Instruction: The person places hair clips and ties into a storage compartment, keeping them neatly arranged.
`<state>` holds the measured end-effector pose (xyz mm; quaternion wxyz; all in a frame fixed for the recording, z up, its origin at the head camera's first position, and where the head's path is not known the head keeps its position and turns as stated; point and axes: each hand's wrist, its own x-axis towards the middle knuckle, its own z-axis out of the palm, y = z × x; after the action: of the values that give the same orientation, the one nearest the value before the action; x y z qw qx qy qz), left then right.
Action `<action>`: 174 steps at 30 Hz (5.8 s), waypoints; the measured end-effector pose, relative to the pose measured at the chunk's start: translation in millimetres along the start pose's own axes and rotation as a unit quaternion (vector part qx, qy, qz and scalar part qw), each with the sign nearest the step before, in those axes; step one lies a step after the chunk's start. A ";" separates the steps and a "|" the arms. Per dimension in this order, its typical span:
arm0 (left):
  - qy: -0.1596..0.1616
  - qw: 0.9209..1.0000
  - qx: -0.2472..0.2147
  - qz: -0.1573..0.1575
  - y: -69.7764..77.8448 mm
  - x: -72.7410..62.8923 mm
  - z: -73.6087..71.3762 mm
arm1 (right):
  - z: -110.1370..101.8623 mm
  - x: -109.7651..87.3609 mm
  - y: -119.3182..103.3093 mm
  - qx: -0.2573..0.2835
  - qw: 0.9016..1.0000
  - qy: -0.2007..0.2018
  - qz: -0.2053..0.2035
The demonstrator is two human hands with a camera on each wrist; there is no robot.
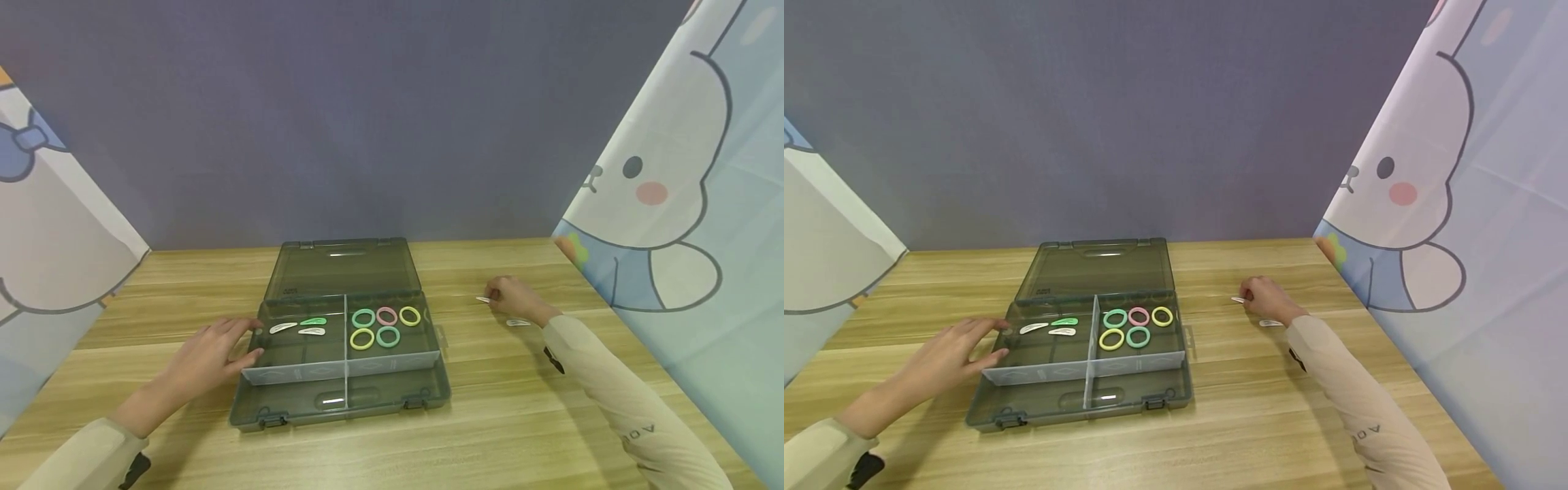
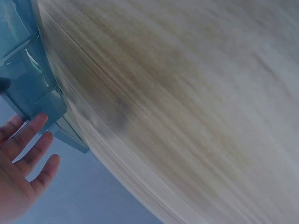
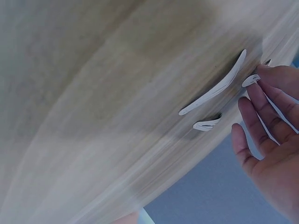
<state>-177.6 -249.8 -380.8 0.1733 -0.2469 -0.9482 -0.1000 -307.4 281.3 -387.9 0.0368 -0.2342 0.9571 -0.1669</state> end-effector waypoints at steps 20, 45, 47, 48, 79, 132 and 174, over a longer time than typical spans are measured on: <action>0.008 1.000 0.001 0.004 -1.0 -2.1 -0.5 | -7.0 1.1 -4.0 0.023 1.000 -0.001 0.000; -0.011 1.000 -0.002 -0.011 -0.1 -1.4 -1.1 | -17.3 8.8 -44.9 -0.059 0.997 0.017 -0.039; -0.010 1.000 -0.003 -0.010 0.2 -1.4 -1.5 | -18.6 9.1 -49.4 -0.059 0.997 0.019 -0.044; -0.010 1.000 -0.003 -0.009 0.3 -1.4 -1.8 | -19.2 9.3 -51.6 -0.060 0.997 0.020 -0.046; -0.013 1.000 -0.002 -0.012 0.6 -0.9 -0.9 | -28.9 24.7 -121.3 -0.104 0.978 0.065 -0.170; -0.008 1.000 0.002 -0.001 -0.3 2.3 -1.5 | 21.9 77.7 -256.5 -0.175 0.936 -0.050 -0.303; -0.007 1.000 0.006 -0.003 -0.9 2.2 -1.2 | 75.0 106.6 -282.5 -0.154 0.939 -0.126 -0.281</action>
<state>-179.6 -250.0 -378.9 0.1674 -0.2435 -0.9508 -0.0930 -267.7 -26.3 -362.6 0.0724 -0.5157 0.8537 0.0100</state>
